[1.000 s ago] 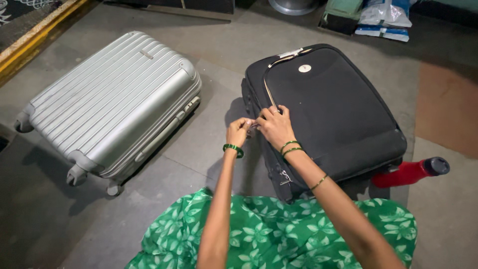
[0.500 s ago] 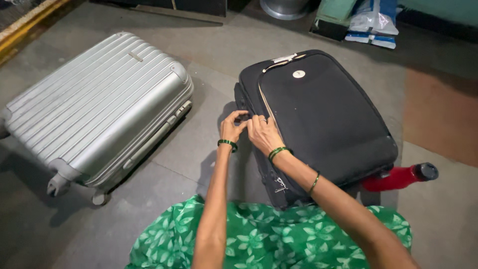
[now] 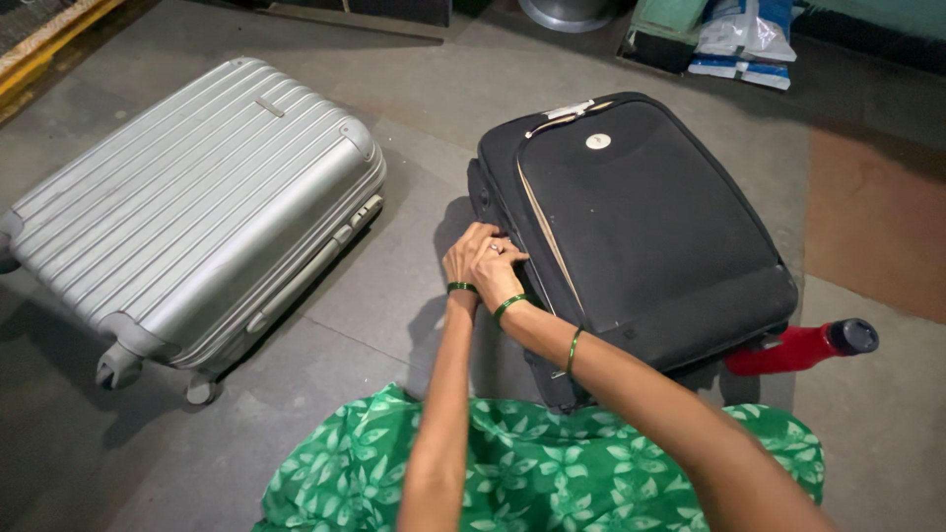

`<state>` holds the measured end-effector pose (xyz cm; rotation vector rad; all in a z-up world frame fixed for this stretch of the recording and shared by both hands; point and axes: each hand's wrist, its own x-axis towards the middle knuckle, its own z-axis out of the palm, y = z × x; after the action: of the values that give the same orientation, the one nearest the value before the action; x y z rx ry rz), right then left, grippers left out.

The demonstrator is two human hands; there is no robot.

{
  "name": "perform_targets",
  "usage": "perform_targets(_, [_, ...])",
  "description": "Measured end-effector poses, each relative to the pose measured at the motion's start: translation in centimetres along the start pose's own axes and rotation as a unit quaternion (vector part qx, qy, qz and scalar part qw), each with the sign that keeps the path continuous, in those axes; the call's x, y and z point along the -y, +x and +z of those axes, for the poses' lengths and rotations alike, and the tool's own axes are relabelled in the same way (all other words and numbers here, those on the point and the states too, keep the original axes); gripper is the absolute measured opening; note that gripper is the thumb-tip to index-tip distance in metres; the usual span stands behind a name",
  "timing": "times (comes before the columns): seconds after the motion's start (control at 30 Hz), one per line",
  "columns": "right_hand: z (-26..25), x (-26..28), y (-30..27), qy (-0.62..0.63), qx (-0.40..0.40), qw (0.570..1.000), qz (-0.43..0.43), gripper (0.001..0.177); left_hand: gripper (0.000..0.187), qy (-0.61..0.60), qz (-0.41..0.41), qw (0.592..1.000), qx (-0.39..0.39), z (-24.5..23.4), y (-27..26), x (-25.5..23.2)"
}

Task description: The person zips the main compartment of a black suitcase by hand, moving the zipper around the perimeter and pressing the fabric to ensure closure. A silver suitcase and a red water bottle are visible nearby.

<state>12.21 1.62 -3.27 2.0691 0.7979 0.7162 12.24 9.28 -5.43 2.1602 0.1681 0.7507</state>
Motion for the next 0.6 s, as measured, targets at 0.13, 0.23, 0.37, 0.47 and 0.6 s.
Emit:
perform_targets(0.13, [0.4,-0.9,-0.6,0.014,0.001,0.998,-0.055,0.037,0.018,0.016,-0.052,0.999,0.000,1.4,-0.5,0.4])
perform_targets(0.23, [-0.1,-1.7,-1.3,0.073,0.025,0.995,-0.057,0.029,0.018,0.004,-0.060,0.998,-0.010,2.0,-1.0,0.2])
perform_targets(0.37, [-1.7,-1.9,-3.0,-0.012,-0.008,1.000,-0.023,0.032,0.016,-0.026,-0.110,0.993,-0.019,1.9,-0.7,-0.7])
perform_targets(0.47, [-2.3,-1.2,-4.9,-0.135,0.034,0.988,-0.071,0.020,0.013,-0.014,-0.105,0.994,-0.025,1.9,-1.8,-1.4])
perform_targets(0.6, [-2.5,-0.8,-4.1,-0.171,0.037,0.984,-0.026,0.026,0.013,-0.014,-0.146,0.989,-0.019,1.4,-1.7,-1.9])
